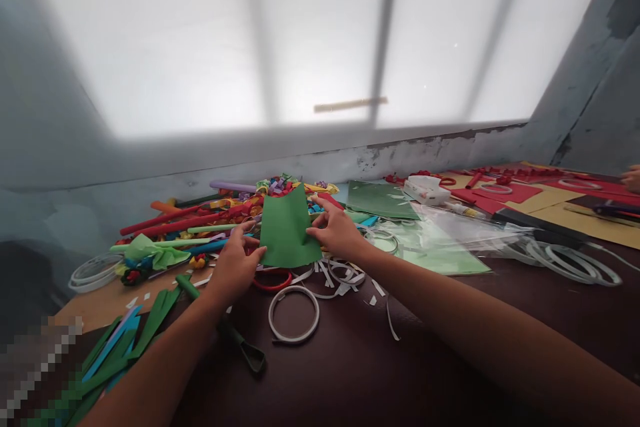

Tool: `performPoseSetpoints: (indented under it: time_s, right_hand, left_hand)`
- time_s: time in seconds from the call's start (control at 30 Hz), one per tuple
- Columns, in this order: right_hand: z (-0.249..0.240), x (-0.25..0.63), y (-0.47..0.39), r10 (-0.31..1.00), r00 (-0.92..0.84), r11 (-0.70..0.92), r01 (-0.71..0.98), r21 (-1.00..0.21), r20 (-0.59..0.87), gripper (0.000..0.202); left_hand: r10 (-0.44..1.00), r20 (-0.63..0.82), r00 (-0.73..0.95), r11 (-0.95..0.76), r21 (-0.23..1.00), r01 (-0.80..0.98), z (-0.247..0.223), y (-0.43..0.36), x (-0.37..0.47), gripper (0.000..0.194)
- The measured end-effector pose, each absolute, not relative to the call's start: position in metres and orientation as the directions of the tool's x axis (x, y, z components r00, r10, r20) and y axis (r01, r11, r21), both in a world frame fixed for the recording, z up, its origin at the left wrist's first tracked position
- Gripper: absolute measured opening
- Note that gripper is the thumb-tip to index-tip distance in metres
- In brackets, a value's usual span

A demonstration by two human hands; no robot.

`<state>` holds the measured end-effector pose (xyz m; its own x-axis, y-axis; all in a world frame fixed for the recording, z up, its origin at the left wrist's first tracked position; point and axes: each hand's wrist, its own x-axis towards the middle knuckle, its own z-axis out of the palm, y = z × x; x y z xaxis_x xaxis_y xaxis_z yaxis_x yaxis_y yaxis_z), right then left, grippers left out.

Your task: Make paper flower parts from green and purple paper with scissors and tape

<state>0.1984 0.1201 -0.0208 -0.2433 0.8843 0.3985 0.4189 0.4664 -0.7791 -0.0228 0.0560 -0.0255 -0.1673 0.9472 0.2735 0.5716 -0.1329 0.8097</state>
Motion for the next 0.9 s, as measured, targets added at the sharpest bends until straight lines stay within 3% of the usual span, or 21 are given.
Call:
performPoseSetpoints:
  time_s: [0.13, 0.33, 0.47, 0.67, 0.9]
  right_hand:
    - [-0.020, 0.210, 0.116, 0.884, -0.244, 0.437, 0.126, -0.891, 0.399, 0.074]
    - [-0.030, 0.226, 0.104, 0.876, -0.319, 0.320, -0.173, -0.932, 0.360, 0.056]
    - [-0.036, 0.225, 0.094, 0.884, -0.251, 0.321, -0.287, -0.903, 0.394, 0.045]
    - [-0.042, 0.224, 0.091, 0.891, -0.180, 0.341, -0.339, -0.877, 0.416, 0.034]
    - [-0.050, 0.222, 0.090, 0.869, -0.204, 0.389, -0.278, -0.878, 0.450, 0.030]
  left_hand:
    - [0.940, 0.253, -0.227, -0.179, 0.936, 0.303, -0.017, 0.048, -0.020, 0.053]
    - [0.975, 0.130, -0.182, -0.151, 0.983, -0.103, 0.003, 0.028, -0.008, 0.033]
    - [0.970, 0.100, -0.222, -0.157, 0.954, -0.256, 0.000, 0.023, 0.005, 0.038]
    - [0.975, 0.051, -0.217, -0.123, 0.935, -0.333, -0.014, 0.023, 0.015, 0.036]
    - [0.953, 0.129, -0.275, -0.241, 0.872, -0.427, -0.008, 0.020, 0.015, 0.032]
